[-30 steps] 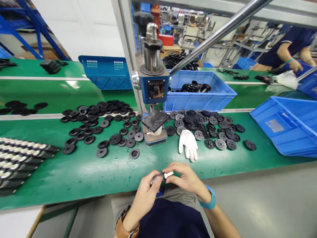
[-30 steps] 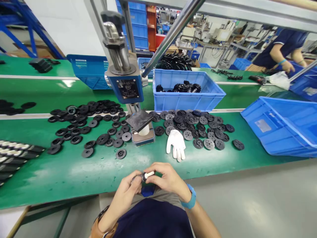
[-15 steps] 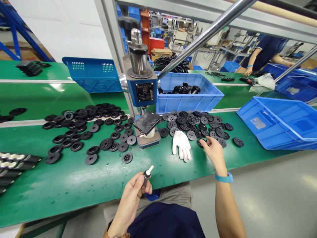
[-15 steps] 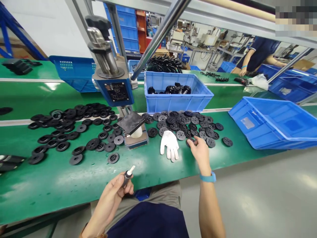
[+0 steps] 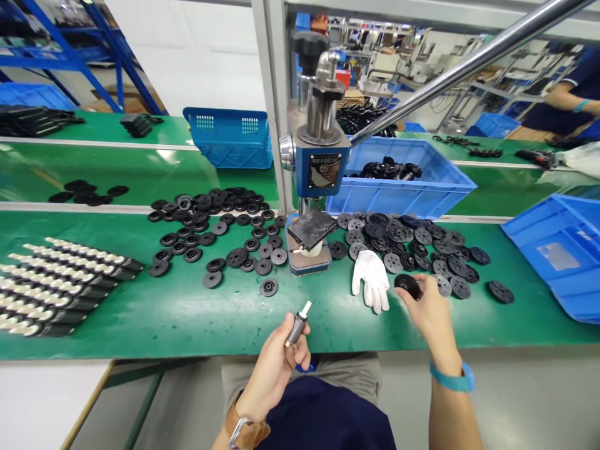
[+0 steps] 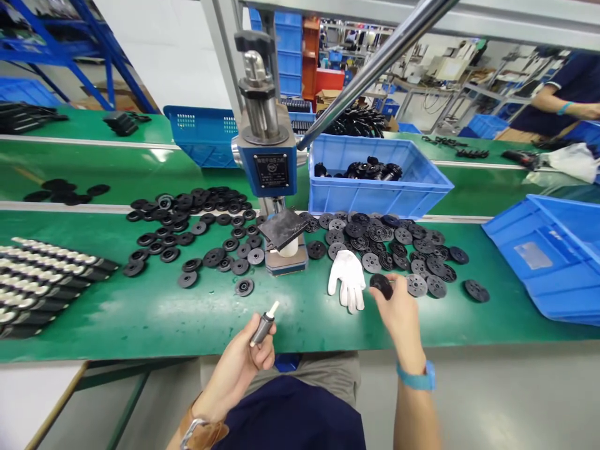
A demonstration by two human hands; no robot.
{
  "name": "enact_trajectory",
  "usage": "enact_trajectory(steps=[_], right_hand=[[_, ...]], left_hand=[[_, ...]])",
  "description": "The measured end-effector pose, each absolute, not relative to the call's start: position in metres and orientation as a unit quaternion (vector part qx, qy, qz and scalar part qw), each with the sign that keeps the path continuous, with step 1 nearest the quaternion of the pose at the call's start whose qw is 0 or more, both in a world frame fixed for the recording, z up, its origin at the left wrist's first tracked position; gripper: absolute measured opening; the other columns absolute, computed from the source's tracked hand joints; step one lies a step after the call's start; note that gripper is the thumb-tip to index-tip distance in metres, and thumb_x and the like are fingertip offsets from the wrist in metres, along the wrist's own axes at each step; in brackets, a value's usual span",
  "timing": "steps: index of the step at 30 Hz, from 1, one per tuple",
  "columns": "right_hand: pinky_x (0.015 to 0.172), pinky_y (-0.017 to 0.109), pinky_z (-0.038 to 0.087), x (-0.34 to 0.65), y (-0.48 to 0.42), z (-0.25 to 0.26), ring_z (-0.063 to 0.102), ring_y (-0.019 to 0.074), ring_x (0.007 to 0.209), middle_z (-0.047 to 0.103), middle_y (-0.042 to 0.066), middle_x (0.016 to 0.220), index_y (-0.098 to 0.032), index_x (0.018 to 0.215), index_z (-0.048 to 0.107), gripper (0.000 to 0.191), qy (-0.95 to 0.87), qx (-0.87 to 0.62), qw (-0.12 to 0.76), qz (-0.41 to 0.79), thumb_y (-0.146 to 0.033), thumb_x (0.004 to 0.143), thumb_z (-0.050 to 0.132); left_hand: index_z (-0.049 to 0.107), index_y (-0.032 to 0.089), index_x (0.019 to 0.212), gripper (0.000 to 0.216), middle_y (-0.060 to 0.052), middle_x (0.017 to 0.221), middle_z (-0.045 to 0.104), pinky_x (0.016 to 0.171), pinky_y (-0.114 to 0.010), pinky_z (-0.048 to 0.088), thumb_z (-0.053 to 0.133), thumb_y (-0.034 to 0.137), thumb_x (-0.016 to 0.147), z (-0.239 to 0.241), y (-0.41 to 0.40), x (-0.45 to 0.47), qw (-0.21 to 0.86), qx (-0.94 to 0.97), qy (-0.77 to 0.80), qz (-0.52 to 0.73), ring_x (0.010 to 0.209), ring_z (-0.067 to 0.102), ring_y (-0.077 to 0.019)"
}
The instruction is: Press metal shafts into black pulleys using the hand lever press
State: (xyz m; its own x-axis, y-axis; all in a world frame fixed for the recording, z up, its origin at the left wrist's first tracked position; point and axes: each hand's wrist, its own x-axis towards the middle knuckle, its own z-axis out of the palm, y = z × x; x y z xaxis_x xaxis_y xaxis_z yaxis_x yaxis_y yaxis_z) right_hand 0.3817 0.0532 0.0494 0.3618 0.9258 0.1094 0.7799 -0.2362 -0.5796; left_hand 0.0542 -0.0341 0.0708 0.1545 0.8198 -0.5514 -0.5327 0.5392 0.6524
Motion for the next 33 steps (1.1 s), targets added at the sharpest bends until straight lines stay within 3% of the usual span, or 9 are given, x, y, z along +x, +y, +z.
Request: enact_trajectory(steps=[4,7,10,13,17,22,28,33], right_hand=[[0.074,0.040,0.059,0.316,0.025,0.060,0.071,0.0259,0.076,0.077,0.012,0.101,-0.019,0.131,0.062,0.058,-0.561,-0.667,0.400,0.284,-0.054,0.084,0.072],[0.082,0.039,0.063,0.269,0.013,0.061,0.076,0.0257,0.089,0.078,0.010,0.109,-0.021,0.127,0.067,0.043,-0.580,-0.570,0.409,0.414,-0.044,0.090,0.069],[0.083,0.036,0.064,0.242,0.007,0.059,0.077,0.0234,0.089,0.079,0.008,0.108,-0.021,0.129,0.066,0.037,-0.582,-0.511,0.415,0.477,-0.038,0.096,0.064],[0.084,0.034,0.065,0.233,0.003,0.056,0.078,0.0228,0.092,0.079,0.008,0.111,-0.022,0.133,0.066,0.037,-0.597,-0.491,0.421,0.473,-0.036,0.100,0.061],[0.100,0.039,0.062,0.232,-0.004,0.050,0.075,0.0260,0.113,0.075,0.008,0.128,-0.024,0.137,0.068,0.036,-0.654,-0.472,0.436,0.400,-0.029,0.101,0.060],[0.105,0.042,0.060,0.231,-0.007,0.043,0.073,0.0260,0.119,0.074,0.006,0.131,-0.030,0.136,0.070,0.037,-0.679,-0.426,0.475,0.363,-0.022,0.101,0.061],[0.108,0.044,0.058,0.235,-0.008,0.043,0.071,0.0272,0.123,0.073,0.008,0.133,-0.030,0.129,0.074,0.033,-0.666,-0.393,0.422,0.473,-0.038,0.097,0.069],[0.105,0.040,0.058,0.241,0.001,0.057,0.071,0.0259,0.121,0.070,0.013,0.136,-0.022,0.130,0.070,0.047,-0.604,-0.374,0.385,0.589,-0.054,0.095,0.069]], left_hand=[[0.067,0.015,0.085,0.056,0.007,0.045,0.046,0.052,-0.025,0.039,0.059,0.070,0.092,0.070,-0.037,0.060,0.754,0.169,0.467,0.431,0.043,0.049,-0.0117],[0.066,0.015,0.084,0.057,0.006,0.043,0.046,0.051,-0.024,0.037,0.057,0.071,0.091,0.071,-0.039,0.065,0.755,0.187,0.474,0.413,0.042,0.050,-0.0122],[0.066,0.015,0.084,0.058,0.006,0.042,0.046,0.051,-0.025,0.037,0.058,0.072,0.090,0.072,-0.041,0.067,0.750,0.206,0.478,0.409,0.040,0.051,-0.0127],[0.066,0.015,0.083,0.059,0.007,0.041,0.046,0.052,-0.024,0.038,0.059,0.073,0.089,0.071,-0.041,0.066,0.741,0.218,0.484,0.411,0.040,0.051,-0.0126],[0.066,0.015,0.084,0.060,0.008,0.042,0.044,0.051,-0.024,0.038,0.059,0.074,0.089,0.070,-0.042,0.064,0.725,0.217,0.503,0.416,0.040,0.051,-0.0122],[0.066,0.015,0.083,0.060,0.007,0.042,0.044,0.052,-0.023,0.038,0.057,0.074,0.089,0.069,-0.044,0.063,0.721,0.227,0.508,0.413,0.040,0.051,-0.0118],[0.066,0.015,0.085,0.060,0.007,0.043,0.045,0.054,-0.025,0.043,0.056,0.074,0.091,0.063,-0.044,0.060,0.715,0.259,0.496,0.419,0.042,0.051,-0.0133],[0.062,0.017,0.084,0.057,0.007,0.050,0.046,0.057,-0.026,0.044,0.057,0.073,0.091,0.059,-0.043,0.054,0.689,0.342,0.500,0.399,0.048,0.051,-0.0137]])
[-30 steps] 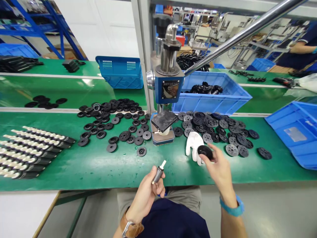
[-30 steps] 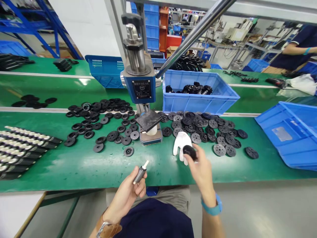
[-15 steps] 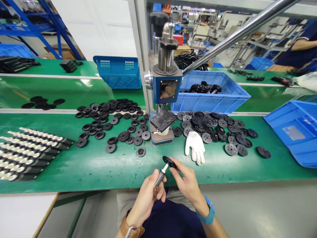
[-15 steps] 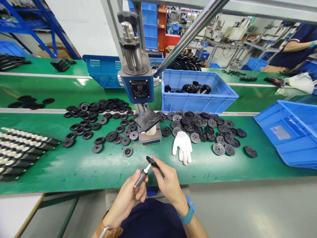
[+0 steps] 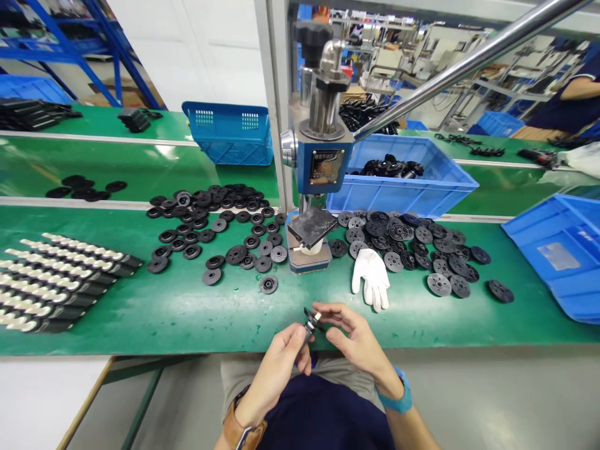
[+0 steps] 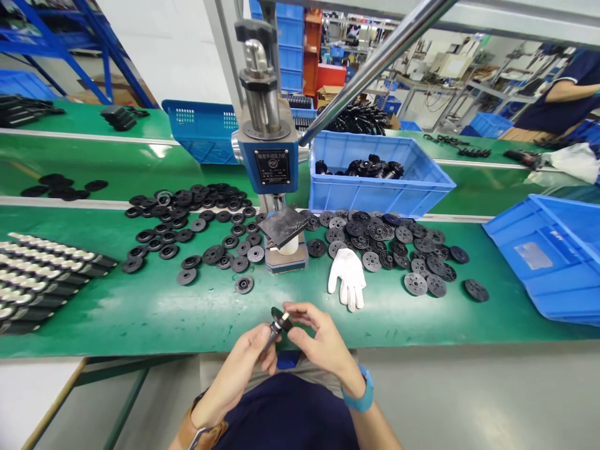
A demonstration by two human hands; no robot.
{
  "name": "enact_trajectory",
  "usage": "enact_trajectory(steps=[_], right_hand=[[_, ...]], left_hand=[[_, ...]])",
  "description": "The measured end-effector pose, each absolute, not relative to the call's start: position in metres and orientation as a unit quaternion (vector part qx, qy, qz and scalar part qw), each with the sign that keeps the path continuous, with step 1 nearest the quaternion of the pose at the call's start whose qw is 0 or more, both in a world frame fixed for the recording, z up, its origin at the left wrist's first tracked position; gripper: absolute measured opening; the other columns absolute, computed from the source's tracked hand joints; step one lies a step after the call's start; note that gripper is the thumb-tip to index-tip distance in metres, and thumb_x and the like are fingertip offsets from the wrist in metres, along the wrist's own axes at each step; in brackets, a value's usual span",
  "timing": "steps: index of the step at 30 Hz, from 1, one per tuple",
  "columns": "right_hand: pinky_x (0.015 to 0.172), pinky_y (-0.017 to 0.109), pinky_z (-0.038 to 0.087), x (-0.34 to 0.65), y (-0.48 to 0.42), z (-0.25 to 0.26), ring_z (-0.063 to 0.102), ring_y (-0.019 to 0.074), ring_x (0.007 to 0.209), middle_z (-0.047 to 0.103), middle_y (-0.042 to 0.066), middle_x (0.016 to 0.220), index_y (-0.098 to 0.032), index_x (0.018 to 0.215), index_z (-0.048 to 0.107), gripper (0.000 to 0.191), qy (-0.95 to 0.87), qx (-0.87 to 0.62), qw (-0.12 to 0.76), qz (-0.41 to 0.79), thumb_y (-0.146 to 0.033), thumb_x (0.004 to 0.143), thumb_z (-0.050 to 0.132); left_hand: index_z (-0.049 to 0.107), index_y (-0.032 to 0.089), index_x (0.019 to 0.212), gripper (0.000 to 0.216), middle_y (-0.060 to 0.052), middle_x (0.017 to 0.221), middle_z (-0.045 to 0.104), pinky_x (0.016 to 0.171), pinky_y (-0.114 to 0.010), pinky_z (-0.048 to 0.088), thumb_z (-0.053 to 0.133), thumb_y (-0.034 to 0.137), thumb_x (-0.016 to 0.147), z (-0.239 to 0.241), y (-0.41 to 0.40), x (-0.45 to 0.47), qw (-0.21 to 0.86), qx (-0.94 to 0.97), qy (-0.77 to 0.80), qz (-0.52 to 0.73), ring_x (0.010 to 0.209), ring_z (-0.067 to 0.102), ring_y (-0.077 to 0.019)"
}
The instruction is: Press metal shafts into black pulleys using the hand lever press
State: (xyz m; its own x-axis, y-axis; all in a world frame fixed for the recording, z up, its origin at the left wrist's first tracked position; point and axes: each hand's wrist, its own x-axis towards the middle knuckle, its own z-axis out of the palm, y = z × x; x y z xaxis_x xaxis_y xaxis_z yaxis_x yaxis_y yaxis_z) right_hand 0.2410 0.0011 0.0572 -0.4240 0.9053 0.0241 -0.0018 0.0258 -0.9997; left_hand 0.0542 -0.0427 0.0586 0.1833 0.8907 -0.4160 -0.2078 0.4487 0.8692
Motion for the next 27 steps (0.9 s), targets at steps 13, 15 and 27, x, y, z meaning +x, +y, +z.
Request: enact_trajectory(steps=[13,15,27], right_hand=[[0.095,0.032,0.059,0.262,0.016,0.078,0.070,0.0200,0.102,0.070,0.007,0.121,-0.030,0.146,0.061,0.078,-0.734,-0.293,0.250,0.560,-0.052,0.076,0.086],[0.091,0.031,0.058,0.259,0.014,0.076,0.067,0.0189,0.096,0.070,0.006,0.114,-0.029,0.146,0.061,0.078,-0.755,-0.287,0.260,0.530,-0.055,0.077,0.084],[0.098,0.035,0.053,0.238,0.018,0.084,0.065,0.0212,0.108,0.065,0.011,0.128,-0.028,0.155,0.049,0.077,-0.826,-0.245,0.210,0.462,-0.050,0.087,0.078]], left_hand=[[0.055,0.024,0.097,0.014,0.002,0.076,0.062,0.069,-0.029,0.035,0.049,0.035,0.103,0.088,-0.058,0.029,0.396,0.697,0.553,0.227,0.069,0.056,-0.0191],[0.053,0.024,0.095,0.013,0.002,0.075,0.062,0.067,-0.029,0.035,0.048,0.033,0.104,0.088,-0.060,0.029,0.359,0.722,0.547,0.226,0.068,0.057,-0.0197],[0.056,0.022,0.092,0.018,0.003,0.071,0.060,0.065,-0.027,0.039,0.046,0.033,0.103,0.065,-0.059,0.014,0.400,0.682,0.541,0.287,0.064,0.055,-0.0169]])
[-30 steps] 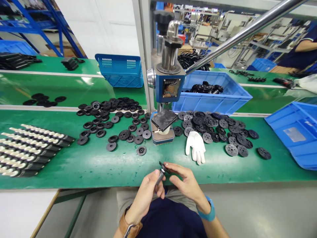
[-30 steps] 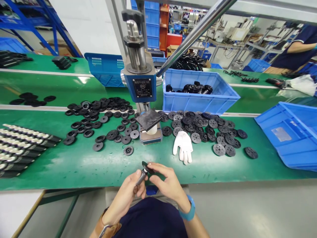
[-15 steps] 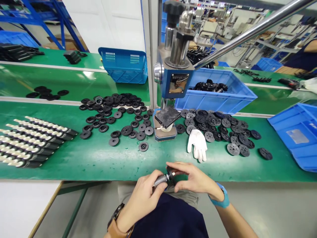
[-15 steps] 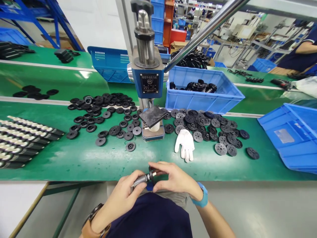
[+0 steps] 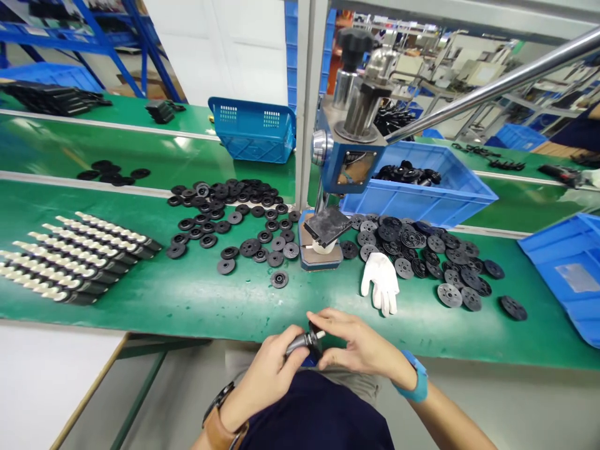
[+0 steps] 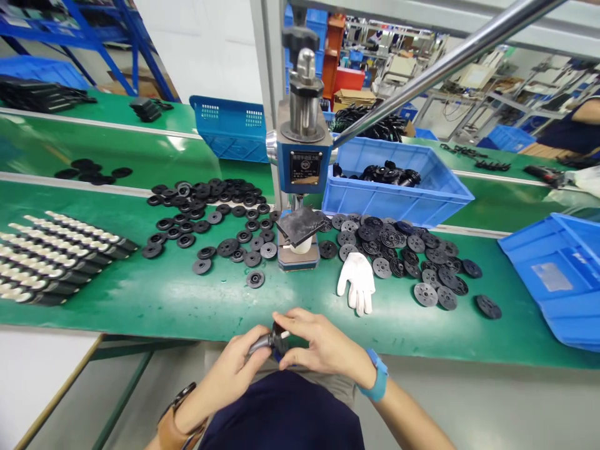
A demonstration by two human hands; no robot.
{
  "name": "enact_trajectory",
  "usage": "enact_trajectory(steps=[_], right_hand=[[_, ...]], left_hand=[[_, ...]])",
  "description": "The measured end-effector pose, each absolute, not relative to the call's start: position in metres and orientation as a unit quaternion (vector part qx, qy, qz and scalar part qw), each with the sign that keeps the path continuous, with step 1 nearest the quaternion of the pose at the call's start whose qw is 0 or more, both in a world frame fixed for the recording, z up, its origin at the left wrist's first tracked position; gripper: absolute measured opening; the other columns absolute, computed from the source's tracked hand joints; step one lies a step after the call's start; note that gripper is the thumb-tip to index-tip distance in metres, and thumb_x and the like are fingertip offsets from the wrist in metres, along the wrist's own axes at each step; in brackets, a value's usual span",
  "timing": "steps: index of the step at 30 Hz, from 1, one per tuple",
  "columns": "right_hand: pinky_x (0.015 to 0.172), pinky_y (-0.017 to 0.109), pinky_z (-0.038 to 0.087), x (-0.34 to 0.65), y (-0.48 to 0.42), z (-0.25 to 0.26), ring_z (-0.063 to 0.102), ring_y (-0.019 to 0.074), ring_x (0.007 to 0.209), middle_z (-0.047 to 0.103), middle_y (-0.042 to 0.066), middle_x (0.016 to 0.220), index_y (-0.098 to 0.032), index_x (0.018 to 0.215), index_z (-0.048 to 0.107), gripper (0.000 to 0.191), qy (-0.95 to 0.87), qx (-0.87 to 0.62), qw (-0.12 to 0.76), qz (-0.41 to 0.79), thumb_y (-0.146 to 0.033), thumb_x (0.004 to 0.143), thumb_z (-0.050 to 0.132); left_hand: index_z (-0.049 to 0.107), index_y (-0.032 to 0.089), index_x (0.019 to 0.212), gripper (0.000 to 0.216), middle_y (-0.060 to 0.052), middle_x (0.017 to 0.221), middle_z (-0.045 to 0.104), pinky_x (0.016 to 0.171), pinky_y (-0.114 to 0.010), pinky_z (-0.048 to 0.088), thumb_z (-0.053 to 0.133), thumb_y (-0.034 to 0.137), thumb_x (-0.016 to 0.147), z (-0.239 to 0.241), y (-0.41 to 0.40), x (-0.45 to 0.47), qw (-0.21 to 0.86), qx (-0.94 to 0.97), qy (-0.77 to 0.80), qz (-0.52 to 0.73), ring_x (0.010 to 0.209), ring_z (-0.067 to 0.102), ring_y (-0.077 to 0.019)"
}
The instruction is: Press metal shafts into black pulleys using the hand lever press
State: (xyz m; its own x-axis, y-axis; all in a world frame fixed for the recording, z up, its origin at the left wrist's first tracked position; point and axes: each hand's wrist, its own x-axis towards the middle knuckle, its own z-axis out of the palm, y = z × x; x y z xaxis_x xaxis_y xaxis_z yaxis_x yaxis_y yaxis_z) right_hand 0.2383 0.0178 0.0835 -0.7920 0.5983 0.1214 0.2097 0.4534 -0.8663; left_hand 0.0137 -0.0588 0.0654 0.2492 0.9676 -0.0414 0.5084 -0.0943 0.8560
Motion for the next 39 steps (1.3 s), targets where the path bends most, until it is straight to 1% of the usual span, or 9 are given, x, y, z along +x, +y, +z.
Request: enact_trajectory(steps=[3,7,12,15,20,26,30,35,39], right_hand=[[0.093,0.034,0.056,0.217,0.026,0.087,0.069,0.0219,0.102,0.071,0.010,0.118,-0.022,0.150,0.054,0.076,-0.827,-0.262,0.195,0.458,-0.049,0.085,0.082],[0.070,0.024,0.055,0.180,0.048,0.079,0.070,0.0142,0.068,0.073,-0.002,0.077,-0.020,0.142,0.059,0.040,-0.810,-0.368,0.182,0.419,-0.037,0.106,0.052],[0.082,0.033,0.053,0.130,0.071,0.061,0.072,0.0260,0.098,0.072,0.010,0.109,-0.018,0.132,0.061,0.045,-0.824,-0.469,0.169,0.268,-0.046,0.097,0.066],[0.081,0.034,0.054,0.108,0.073,0.050,0.070,0.0288,0.102,0.066,0.014,0.120,-0.017,0.125,0.062,0.044,-0.826,-0.491,0.148,0.234,-0.045,0.093,0.072],[0.075,0.033,0.053,0.111,0.070,0.045,0.070,0.0269,0.094,0.065,0.011,0.111,-0.017,0.106,0.064,0.023,-0.823,-0.509,0.136,0.211,-0.035,0.093,0.071],[0.078,0.033,0.052,0.165,0.045,0.085,0.066,0.0213,0.087,0.065,0.006,0.104,-0.019,0.117,0.061,0.031,-0.786,-0.519,0.243,0.233,-0.035,0.092,0.071],[0.074,0.031,0.052,0.189,0.009,0.118,0.062,0.0187,0.080,0.065,0.004,0.097,-0.021,0.119,0.060,0.033,-0.765,-0.442,0.362,0.297,-0.028,0.088,0.072],[0.078,0.034,0.054,0.190,-0.017,0.126,0.066,0.0221,0.091,0.067,0.006,0.103,-0.021,0.121,0.057,0.037,-0.775,-0.421,0.361,0.304,-0.023,0.087,0.073],[0.072,0.036,0.054,0.189,-0.022,0.120,0.066,0.0235,0.084,0.068,0.007,0.096,-0.021,0.117,0.057,0.035,-0.785,-0.433,0.363,0.254,-0.030,0.088,0.074]], left_hand=[[0.063,0.021,0.098,0.021,0.000,0.078,0.065,0.070,-0.027,0.044,0.052,0.038,0.101,0.063,-0.058,-0.003,0.432,0.638,0.541,0.336,0.071,0.059,-0.0182],[0.071,0.019,0.106,0.033,-0.006,0.092,0.073,0.077,-0.030,0.052,0.060,0.049,0.097,0.051,-0.064,-0.026,0.471,0.517,0.554,0.451,0.083,0.065,-0.0226],[0.072,0.016,0.116,0.051,-0.010,0.099,0.075,0.080,-0.033,0.057,0.073,0.057,0.087,0.024,-0.074,-0.037,0.458,0.365,0.585,0.562,0.082,0.066,-0.0228],[0.074,0.016,0.118,0.055,-0.010,0.095,0.075,0.086,-0.034,0.057,0.079,0.058,0.082,0.018,-0.073,-0.034,0.459,0.344,0.577,0.581,0.084,0.067,-0.0233],[0.076,0.019,0.116,0.047,-0.009,0.100,0.075,0.098,-0.037,0.055,0.080,0.053,0.083,0.021,-0.067,-0.025,0.472,0.347,0.564,0.582,0.097,0.069,-0.0257],[0.075,0.019,0.119,0.047,-0.011,0.114,0.076,0.104,-0.037,0.052,0.081,0.049,0.083,0.023,-0.057,-0.011,0.509,0.349,0.540,0.573,0.109,0.068,-0.0275],[0.075,0.019,0.116,0.047,-0.010,0.111,0.076,0.095,-0.034,0.055,0.082,0.050,0.082,0.033,-0.048,0.007,0.525,0.368,0.519,0.566,0.104,0.068,-0.0265],[0.073,0.018,0.105,0.045,-0.008,0.098,0.075,0.083,-0.032,0.058,0.086,0.050,0.076,0.042,-0.042,0.029,0.517,0.397,0.498,0.572,0.090,0.069,-0.0244],[0.072,0.019,0.100,0.043,-0.007,0.094,0.074,0.077,-0.032,0.058,0.083,0.053,0.076,0.044,-0.044,0.035,0.468,0.446,0.500,0.576,0.085,0.069,-0.0235]])
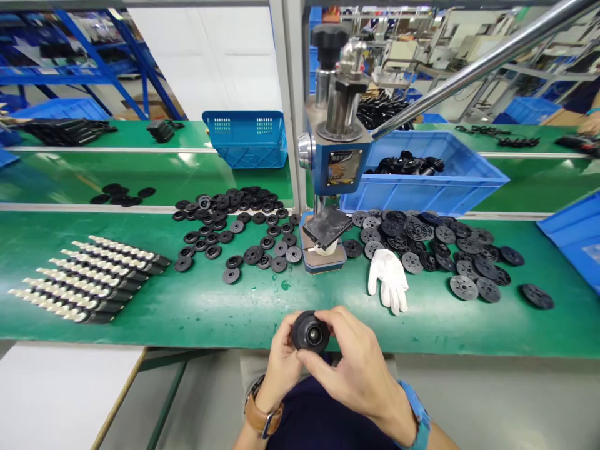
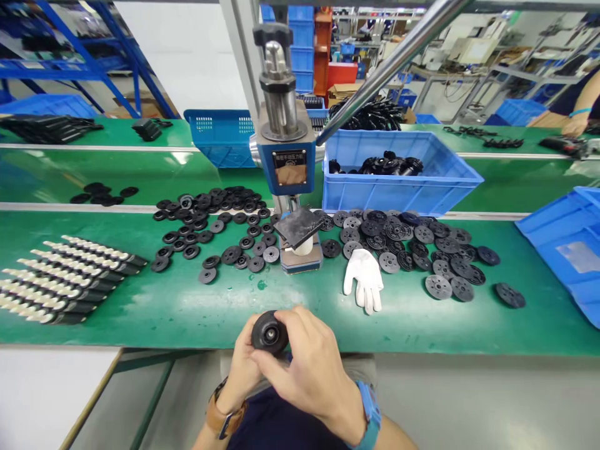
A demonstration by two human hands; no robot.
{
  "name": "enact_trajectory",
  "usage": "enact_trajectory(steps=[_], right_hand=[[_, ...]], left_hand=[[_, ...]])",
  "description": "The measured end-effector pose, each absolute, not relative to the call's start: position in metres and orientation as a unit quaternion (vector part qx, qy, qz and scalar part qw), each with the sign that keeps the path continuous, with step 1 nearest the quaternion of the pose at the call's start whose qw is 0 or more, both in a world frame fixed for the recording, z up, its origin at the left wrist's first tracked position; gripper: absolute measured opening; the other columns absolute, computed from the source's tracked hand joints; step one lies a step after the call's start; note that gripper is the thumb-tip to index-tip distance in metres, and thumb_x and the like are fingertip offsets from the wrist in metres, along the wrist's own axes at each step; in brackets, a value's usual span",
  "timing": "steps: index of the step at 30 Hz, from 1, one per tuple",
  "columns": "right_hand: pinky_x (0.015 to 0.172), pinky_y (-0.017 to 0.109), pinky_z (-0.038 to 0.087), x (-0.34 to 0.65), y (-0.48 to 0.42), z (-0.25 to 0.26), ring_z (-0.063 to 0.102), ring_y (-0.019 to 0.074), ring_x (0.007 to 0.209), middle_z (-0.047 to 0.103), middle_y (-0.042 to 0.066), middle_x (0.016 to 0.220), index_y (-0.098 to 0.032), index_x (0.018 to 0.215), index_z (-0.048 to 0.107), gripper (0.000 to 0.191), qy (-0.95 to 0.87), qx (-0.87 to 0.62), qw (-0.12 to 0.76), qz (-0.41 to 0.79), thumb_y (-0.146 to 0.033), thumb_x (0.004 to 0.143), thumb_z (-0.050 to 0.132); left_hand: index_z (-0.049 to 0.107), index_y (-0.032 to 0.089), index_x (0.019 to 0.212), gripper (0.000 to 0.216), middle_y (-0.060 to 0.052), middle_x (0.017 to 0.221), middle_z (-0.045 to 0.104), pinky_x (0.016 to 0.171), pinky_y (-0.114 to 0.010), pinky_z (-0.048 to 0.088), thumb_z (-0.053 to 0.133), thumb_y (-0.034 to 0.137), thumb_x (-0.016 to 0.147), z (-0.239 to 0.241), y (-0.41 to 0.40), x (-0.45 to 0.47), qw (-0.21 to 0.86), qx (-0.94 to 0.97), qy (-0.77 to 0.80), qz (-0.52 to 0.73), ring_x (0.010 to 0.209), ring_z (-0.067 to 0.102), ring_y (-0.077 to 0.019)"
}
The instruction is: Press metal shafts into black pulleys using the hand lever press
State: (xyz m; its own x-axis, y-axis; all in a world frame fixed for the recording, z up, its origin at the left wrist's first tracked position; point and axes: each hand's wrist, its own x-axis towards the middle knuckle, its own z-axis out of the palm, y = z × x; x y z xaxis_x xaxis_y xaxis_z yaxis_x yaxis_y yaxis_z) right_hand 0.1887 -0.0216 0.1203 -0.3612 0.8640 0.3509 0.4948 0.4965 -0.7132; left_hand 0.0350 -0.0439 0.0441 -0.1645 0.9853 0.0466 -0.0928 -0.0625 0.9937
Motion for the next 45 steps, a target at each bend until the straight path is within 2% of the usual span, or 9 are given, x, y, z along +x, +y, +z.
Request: enact_trajectory(steps=[5,11,22,35,41,45], right_hand=[[0.067,0.037,0.054,0.191,-0.029,0.118,0.065,0.0240,0.078,0.066,0.006,0.089,-0.019,0.114,0.058,0.034,-0.791,-0.439,0.371,0.208,-0.036,0.089,0.074],[0.066,0.038,0.054,0.194,-0.032,0.114,0.064,0.0244,0.076,0.065,0.007,0.087,-0.017,0.115,0.056,0.036,-0.794,-0.440,0.378,0.184,-0.039,0.092,0.073],[0.061,0.035,0.055,0.189,-0.036,0.110,0.065,0.0222,0.071,0.063,0.004,0.081,-0.019,0.106,0.058,0.032,-0.773,-0.478,0.373,0.189,-0.043,0.090,0.074],[0.066,0.036,0.054,0.192,-0.036,0.105,0.066,0.0234,0.076,0.064,0.005,0.086,-0.020,0.108,0.055,0.037,-0.778,-0.476,0.354,0.207,-0.047,0.091,0.074],[0.067,0.037,0.055,0.192,-0.036,0.106,0.067,0.0243,0.079,0.066,0.006,0.088,-0.020,0.108,0.056,0.038,-0.780,-0.478,0.346,0.210,-0.046,0.089,0.075],[0.068,0.039,0.057,0.196,-0.031,0.107,0.067,0.0256,0.080,0.066,0.007,0.091,-0.019,0.115,0.058,0.049,-0.775,-0.483,0.342,0.222,-0.052,0.084,0.078]], left_hand=[[0.071,0.020,0.097,0.039,-0.005,0.091,0.073,0.073,-0.031,0.057,0.084,0.051,0.076,0.046,-0.047,0.037,0.433,0.471,0.499,0.584,0.081,0.069,-0.0223],[0.071,0.022,0.100,0.032,-0.005,0.095,0.075,0.074,-0.030,0.058,0.082,0.046,0.082,0.046,-0.047,0.039,0.408,0.488,0.482,0.603,0.084,0.072,-0.0218],[0.070,0.022,0.095,0.033,-0.007,0.094,0.079,0.073,-0.035,0.060,0.080,0.051,0.083,0.042,-0.049,0.048,0.342,0.475,0.512,0.629,0.085,0.075,-0.0248],[0.071,0.021,0.093,0.032,-0.006,0.092,0.078,0.069,-0.032,0.060,0.083,0.047,0.079,0.040,-0.050,0.049,0.356,0.466,0.525,0.617,0.079,0.074,-0.0235],[0.070,0.020,0.091,0.043,-0.007,0.090,0.078,0.069,-0.034,0.060,0.082,0.059,0.077,0.037,-0.051,0.049,0.368,0.455,0.537,0.608,0.079,0.073,-0.0247],[0.071,0.020,0.091,0.041,-0.007,0.089,0.077,0.070,-0.033,0.060,0.084,0.055,0.075,0.033,-0.052,0.049,0.394,0.432,0.546,0.600,0.079,0.073,-0.0247]])
